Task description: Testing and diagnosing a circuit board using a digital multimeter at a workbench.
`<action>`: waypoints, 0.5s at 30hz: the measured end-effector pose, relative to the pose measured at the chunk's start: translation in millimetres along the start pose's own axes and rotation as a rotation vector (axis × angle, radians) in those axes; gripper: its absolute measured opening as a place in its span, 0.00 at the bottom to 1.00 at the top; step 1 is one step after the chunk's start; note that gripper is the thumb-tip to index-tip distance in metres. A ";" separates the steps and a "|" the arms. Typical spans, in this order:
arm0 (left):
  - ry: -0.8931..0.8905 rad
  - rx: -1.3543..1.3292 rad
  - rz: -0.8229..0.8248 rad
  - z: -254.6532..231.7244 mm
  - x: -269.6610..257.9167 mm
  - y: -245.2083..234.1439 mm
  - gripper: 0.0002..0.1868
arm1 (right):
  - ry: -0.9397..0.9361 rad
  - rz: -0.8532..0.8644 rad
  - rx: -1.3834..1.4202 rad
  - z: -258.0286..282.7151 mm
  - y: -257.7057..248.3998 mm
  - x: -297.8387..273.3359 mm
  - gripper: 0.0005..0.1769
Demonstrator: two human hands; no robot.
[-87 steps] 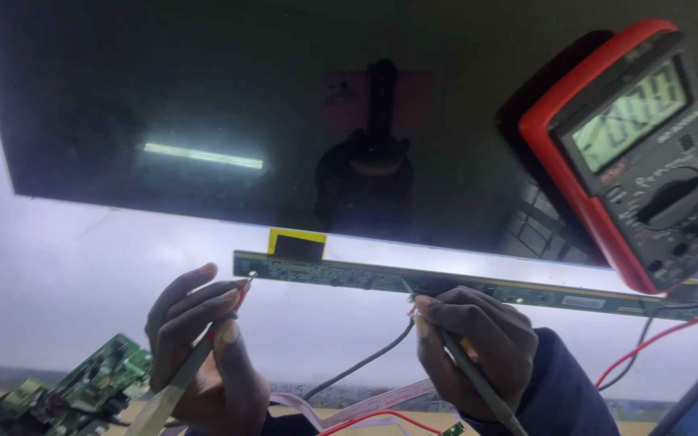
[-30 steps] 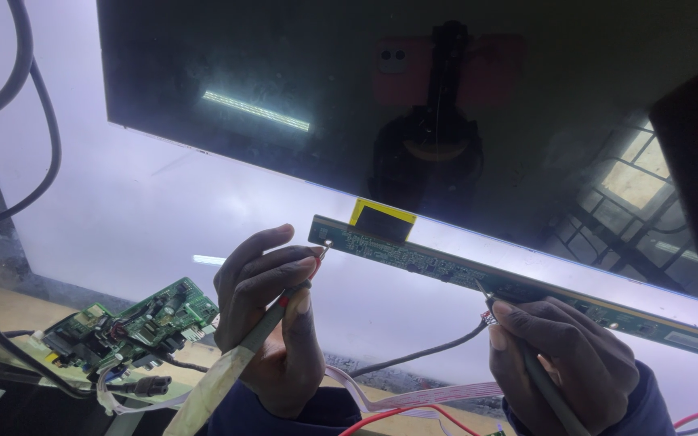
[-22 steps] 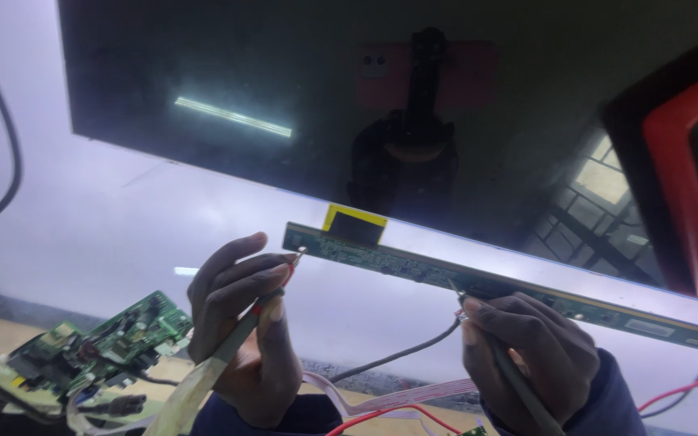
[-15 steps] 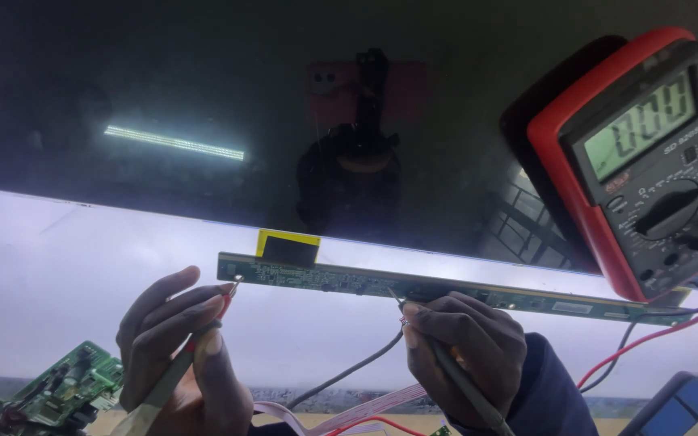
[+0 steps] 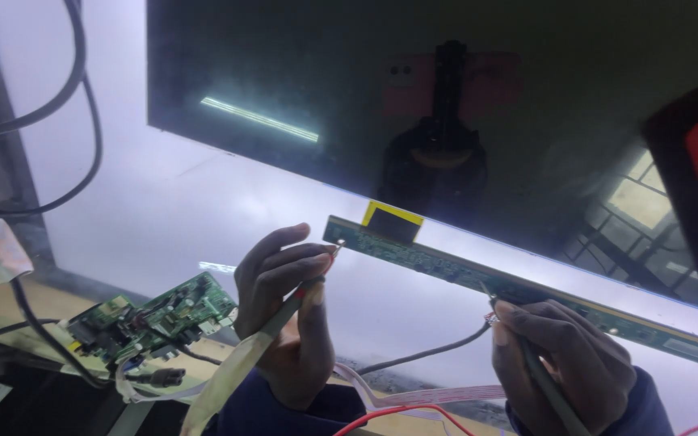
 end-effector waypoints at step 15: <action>0.015 0.003 0.015 13.1 2.9 -20.6 0.07 | 0.297 0.027 -0.079 12.2 17.4 -13.5 0.07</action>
Point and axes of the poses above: each hand's wrist, its own x-axis towards the middle knuckle, its own y-axis out of the palm, z = x × y, the point moved 4 cm from there along x, towards the middle knuckle, and after that the axes turned 9 degrees about z, right-handed, at the moved point
